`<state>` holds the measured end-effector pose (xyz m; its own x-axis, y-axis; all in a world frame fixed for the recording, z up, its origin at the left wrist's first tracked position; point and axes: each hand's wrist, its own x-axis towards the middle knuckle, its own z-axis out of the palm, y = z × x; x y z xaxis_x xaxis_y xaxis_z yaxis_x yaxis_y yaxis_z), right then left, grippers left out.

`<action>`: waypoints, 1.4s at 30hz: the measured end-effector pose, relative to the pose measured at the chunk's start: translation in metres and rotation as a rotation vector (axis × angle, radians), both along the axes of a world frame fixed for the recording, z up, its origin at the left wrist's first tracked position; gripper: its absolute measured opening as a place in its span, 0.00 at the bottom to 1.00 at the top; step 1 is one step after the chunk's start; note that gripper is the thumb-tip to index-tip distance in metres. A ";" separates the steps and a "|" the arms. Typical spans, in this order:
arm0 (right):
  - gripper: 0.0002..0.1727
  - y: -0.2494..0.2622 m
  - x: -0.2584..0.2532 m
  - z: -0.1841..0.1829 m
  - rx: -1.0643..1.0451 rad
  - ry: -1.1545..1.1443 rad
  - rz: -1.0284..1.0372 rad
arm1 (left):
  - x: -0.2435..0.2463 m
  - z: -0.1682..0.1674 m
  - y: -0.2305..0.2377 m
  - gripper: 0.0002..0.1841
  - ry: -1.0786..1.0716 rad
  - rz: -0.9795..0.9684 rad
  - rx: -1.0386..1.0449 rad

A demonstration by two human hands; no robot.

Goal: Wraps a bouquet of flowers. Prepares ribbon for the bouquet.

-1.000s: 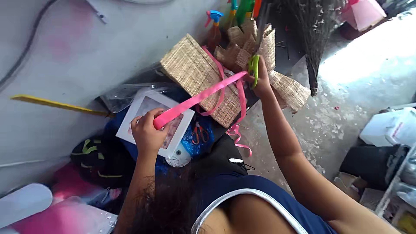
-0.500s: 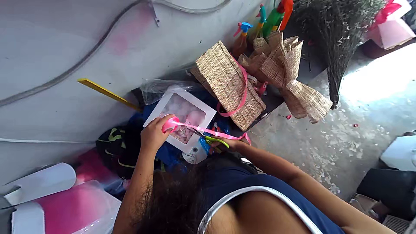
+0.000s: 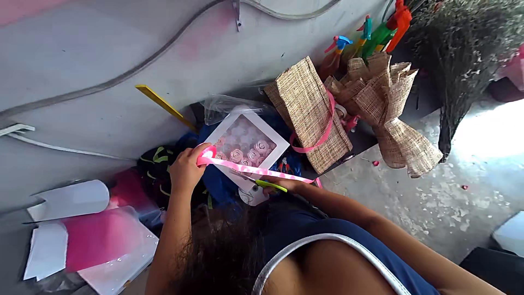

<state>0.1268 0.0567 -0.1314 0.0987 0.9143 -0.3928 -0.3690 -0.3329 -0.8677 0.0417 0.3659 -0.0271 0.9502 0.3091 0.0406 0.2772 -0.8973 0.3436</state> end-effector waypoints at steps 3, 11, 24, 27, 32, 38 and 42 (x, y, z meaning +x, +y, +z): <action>0.23 0.018 0.001 0.004 0.096 0.155 -0.123 | -0.002 -0.007 0.003 0.34 0.017 0.017 0.012; 0.19 -0.012 0.020 -0.002 0.063 0.119 -0.035 | -0.009 -0.007 0.016 0.31 0.165 0.145 0.019; 0.21 -0.186 0.023 -0.060 -0.035 0.145 -0.478 | 0.161 0.002 -0.090 0.38 0.019 -0.100 -0.311; 0.19 -0.184 0.012 -0.059 -0.090 0.123 -0.625 | 0.198 -0.038 -0.114 0.38 -0.087 -0.208 -0.257; 0.27 -0.196 -0.012 -0.061 -0.286 -0.022 -0.970 | 0.131 -0.111 -0.156 0.21 0.138 -0.633 -0.092; 0.29 -0.215 0.001 -0.067 -0.620 -0.357 -0.545 | 0.052 -0.160 -0.142 0.13 0.174 -0.705 -0.023; 0.29 -0.167 0.024 -0.077 -0.620 -0.525 -0.338 | 0.044 -0.144 -0.152 0.14 0.109 -0.800 -0.115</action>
<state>0.1509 -0.1106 -0.2087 0.6328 0.4411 -0.6364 -0.1365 -0.7454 -0.6524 0.0856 0.2141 -0.1709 0.8820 -0.4680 -0.0553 -0.3953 -0.7986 0.4538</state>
